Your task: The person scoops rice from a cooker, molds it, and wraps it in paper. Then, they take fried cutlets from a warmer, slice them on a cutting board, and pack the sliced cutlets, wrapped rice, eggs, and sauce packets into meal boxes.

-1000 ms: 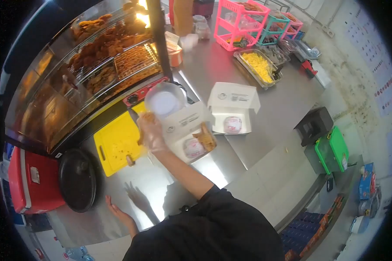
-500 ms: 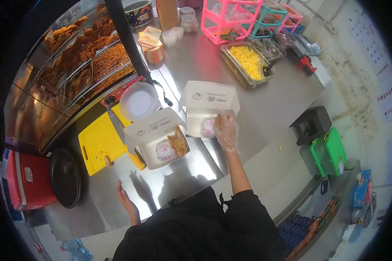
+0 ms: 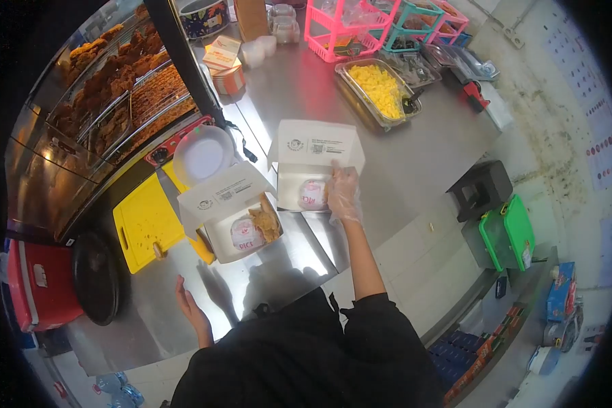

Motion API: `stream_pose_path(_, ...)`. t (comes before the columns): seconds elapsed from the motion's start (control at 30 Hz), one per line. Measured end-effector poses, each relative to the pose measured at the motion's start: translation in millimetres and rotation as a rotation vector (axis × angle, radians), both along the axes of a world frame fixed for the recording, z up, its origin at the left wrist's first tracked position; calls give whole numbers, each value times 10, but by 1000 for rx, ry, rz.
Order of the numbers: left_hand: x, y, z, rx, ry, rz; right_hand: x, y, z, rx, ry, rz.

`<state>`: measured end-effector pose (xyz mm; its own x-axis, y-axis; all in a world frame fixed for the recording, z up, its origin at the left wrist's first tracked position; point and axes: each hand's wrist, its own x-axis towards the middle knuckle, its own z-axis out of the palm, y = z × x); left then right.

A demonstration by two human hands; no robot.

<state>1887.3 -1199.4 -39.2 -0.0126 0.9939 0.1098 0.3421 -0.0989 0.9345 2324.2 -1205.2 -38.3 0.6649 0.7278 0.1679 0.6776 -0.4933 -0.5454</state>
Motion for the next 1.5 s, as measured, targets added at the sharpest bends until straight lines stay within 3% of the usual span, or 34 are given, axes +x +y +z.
stream_pose_path(0.03,17,-1,-1,8,-1,-9,13,-10,-54,-4,-3,3)
stream_pose_path(0.1,41,0,-1,5,3,-11,4,-41,-173,3,-466,92)
stream_pose_path(0.13,56,13,5,7,8,-16,-38,-57,-112,4,-468,100)
stream_pose_path(0.2,92,36,46,7,3,-1,-183,-102,148,47,-133,51)
stream_pose_path(0.33,104,34,88,10,-2,20,-434,-135,298,89,-158,-2)
stream_pose_path(0.4,69,36,77,12,32,27,-721,-147,546,87,21,83)
stream_pose_path(0.47,44,42,53,12,60,28,-1035,-103,544,60,-32,373)
stream_pose_path(0.53,34,44,28,10,24,44,-1269,84,502,-107,91,626)
stream_pose_path(0.63,23,57,58,27,28,41,-1502,241,302,-176,52,465)
stream_pose_path(0.67,17,63,73,30,28,47,-1492,267,297,-174,51,472)
stream_pose_path(0.73,-12,43,98,21,43,68,-1438,306,317,-453,-44,572)
stream_pose_path(0.83,-64,2,92,-22,43,93,-1411,385,578,-484,-213,563)
stream_pose_path(0.97,-123,-18,21,-16,-2,114,-1484,504,419,-398,-310,510)
stream_pose_path(1.03,-134,-15,52,-9,10,127,-1507,538,299,-187,-352,437)
stream_pose_path(1.17,-183,-24,88,-10,42,149,-1503,609,335,-69,-313,496)
stream_pose_path(1.23,-199,-13,18,-39,55,110,-1505,799,366,-595,-275,584)
stream_pose_path(1.33,-65,-9,190,-105,14,37,-1433,1051,122,-805,-296,785)
stream_pose_path(1.47,-11,-21,173,-64,34,59,-1438,981,507,-824,-163,774)
stream_pose_path(1.5,-20,-18,148,-63,35,49,-1457,886,658,-710,-153,791)
